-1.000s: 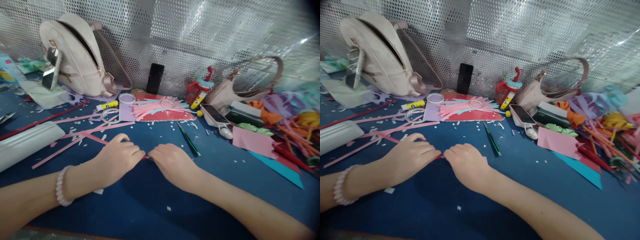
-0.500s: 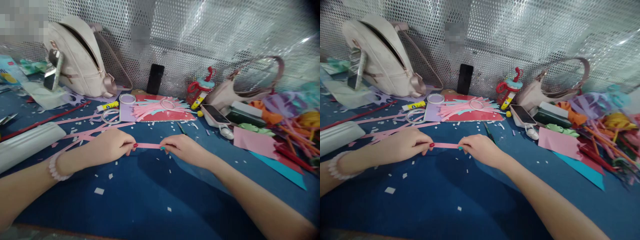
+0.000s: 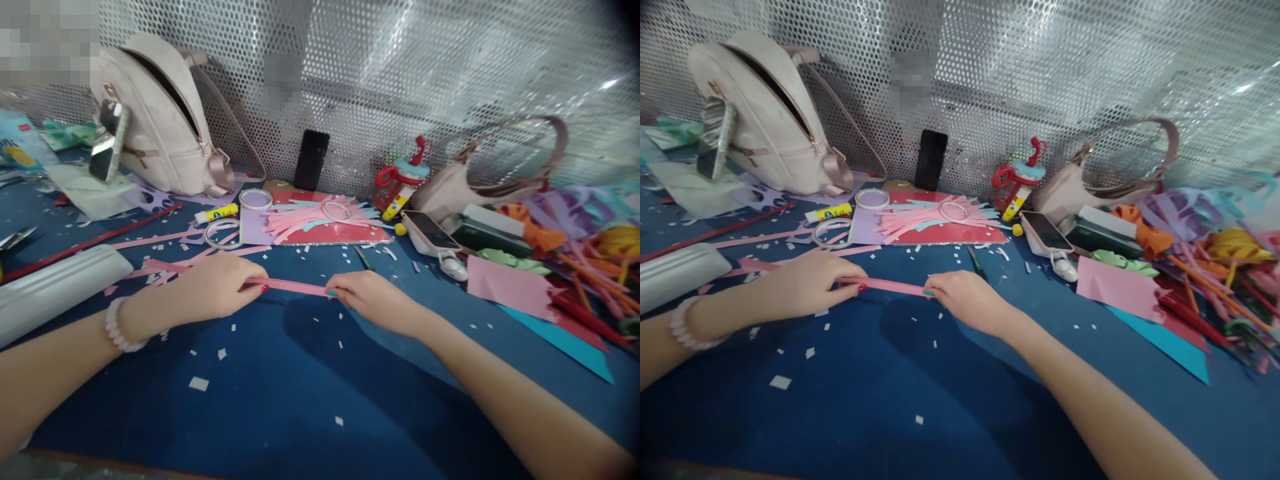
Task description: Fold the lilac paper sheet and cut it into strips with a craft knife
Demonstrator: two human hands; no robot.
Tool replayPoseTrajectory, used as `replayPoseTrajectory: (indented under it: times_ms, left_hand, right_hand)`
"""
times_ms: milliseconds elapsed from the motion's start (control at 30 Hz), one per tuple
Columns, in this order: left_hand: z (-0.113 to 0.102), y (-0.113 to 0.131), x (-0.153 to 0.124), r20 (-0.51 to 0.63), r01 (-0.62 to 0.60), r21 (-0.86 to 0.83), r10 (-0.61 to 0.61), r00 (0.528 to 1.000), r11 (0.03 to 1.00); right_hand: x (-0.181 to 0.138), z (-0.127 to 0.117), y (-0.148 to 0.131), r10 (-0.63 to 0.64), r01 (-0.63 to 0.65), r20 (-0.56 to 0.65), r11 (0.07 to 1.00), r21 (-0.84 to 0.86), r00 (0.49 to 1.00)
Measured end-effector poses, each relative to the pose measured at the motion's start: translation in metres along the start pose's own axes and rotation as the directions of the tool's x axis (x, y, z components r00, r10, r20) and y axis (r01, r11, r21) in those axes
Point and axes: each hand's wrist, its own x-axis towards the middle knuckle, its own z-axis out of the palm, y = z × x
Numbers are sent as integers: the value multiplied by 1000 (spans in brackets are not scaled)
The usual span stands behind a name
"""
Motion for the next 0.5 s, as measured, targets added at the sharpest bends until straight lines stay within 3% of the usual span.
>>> replayPoseTrajectory:
  times_ms: [333,500]
  left_hand:
    - [24,29,-9,15,-188,-106,190,982,976]
    - [16,40,-13,121,-35,-235,65,991,971]
  right_hand:
    - [-8,16,-40,-121,122,-18,976,178,993]
    - [-7,16,-47,33,-13,-44,919,393,998]
